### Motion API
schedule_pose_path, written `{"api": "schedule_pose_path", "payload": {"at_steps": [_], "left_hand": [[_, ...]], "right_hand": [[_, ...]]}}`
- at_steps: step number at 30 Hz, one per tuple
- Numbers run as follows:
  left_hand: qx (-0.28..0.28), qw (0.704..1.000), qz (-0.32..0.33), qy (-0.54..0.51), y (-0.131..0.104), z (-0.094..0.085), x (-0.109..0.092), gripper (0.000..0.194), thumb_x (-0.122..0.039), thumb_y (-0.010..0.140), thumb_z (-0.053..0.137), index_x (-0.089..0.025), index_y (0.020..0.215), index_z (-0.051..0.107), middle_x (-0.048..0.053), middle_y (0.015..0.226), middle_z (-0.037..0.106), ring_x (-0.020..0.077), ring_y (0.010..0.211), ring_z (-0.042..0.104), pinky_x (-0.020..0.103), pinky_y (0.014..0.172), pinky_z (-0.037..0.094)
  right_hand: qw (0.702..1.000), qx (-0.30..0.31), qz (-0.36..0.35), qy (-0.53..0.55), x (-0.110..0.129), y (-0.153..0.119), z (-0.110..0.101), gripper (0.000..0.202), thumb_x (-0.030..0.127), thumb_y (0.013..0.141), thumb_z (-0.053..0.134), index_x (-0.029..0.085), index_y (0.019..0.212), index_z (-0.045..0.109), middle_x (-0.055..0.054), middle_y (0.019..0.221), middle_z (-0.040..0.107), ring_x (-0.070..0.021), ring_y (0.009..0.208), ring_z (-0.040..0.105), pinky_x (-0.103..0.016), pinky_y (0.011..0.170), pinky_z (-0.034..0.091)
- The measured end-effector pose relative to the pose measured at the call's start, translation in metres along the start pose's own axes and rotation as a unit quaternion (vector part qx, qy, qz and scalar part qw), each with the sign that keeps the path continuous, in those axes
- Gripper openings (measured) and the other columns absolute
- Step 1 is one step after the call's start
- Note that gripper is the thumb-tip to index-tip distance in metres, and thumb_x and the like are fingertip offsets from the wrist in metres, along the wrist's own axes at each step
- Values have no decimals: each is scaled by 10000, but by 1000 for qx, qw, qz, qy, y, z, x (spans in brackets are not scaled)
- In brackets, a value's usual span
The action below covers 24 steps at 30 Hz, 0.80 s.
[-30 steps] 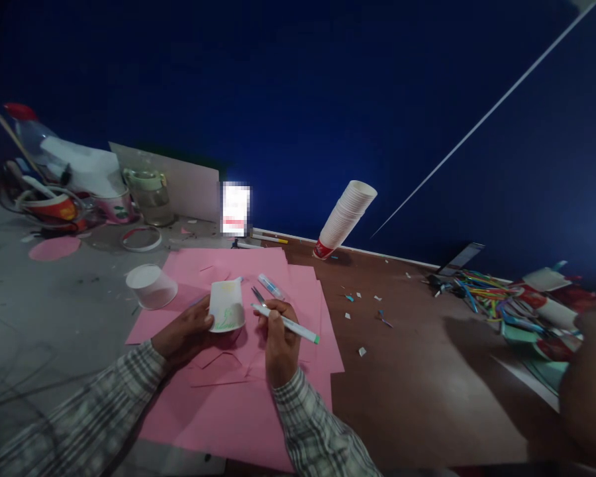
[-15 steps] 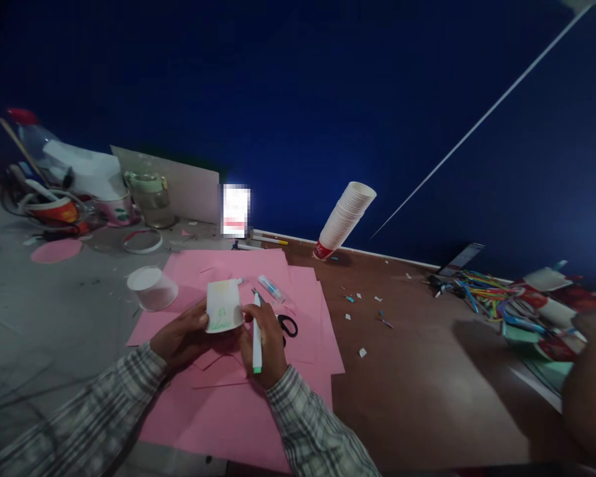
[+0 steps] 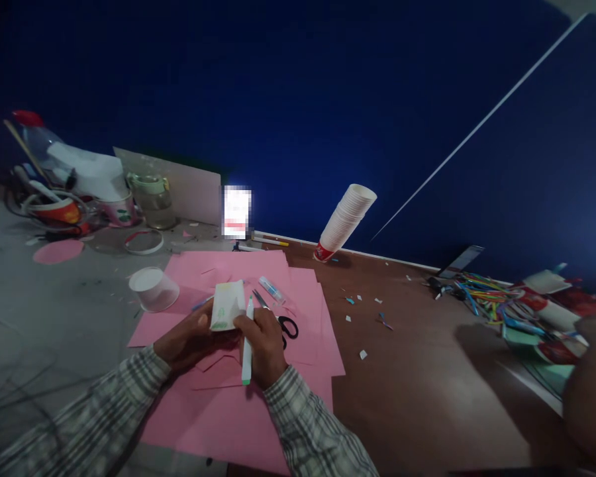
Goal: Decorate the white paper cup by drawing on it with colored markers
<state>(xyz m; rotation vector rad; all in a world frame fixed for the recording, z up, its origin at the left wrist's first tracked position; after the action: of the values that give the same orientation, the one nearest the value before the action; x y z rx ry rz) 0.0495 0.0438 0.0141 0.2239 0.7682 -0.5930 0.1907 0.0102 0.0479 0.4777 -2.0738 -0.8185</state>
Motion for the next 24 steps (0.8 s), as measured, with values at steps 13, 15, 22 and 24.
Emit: {"api": "schedule_pose_path", "payload": {"at_steps": [13,15,22,24], "left_hand": [[-21,995,26,89,6,-7,1,765,-387,660,999,-223,1327,663,92,1157,744,294,1113,673,413,993,518],[-28,996,25,83,6,-8,3,779,-382,655,1001,-225,1336,659,94,1165,742,296,1114,673,423,1002,513],[-30,994,24,98,8,-15,3,833,-367,611,1018,-219,1345,654,82,1123,735,271,1028,662,377,908,511],[-28,995,9,94,7,-13,5,876,-381,612,1020,-228,1381,630,62,1048,728,231,925,653,329,812,496]], "right_hand": [[998,-8,-49,-28,14,4,1,227,111,1017,552,221,991,749,5,819,534,-162,721,531,-287,623,430],[998,-8,-55,-26,15,4,2,239,92,1010,545,223,1004,745,4,819,544,-161,715,544,-284,614,438],[998,14,-57,35,17,12,-12,284,104,954,567,228,1166,712,-45,876,634,-213,781,626,-341,686,538],[994,5,2,105,9,14,-20,273,198,981,580,236,1224,697,-50,885,653,-223,788,642,-363,702,558]]}}
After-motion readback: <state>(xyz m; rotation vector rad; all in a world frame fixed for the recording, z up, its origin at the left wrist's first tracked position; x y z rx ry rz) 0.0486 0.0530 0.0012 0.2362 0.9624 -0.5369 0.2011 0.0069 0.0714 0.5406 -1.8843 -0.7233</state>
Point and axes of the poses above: each hand's wrist, its own y-axis towards the middle knuckle, its own z-axis out of the palm, x = y × z, the point moved 7 cm from there along y, towards the middle knuckle
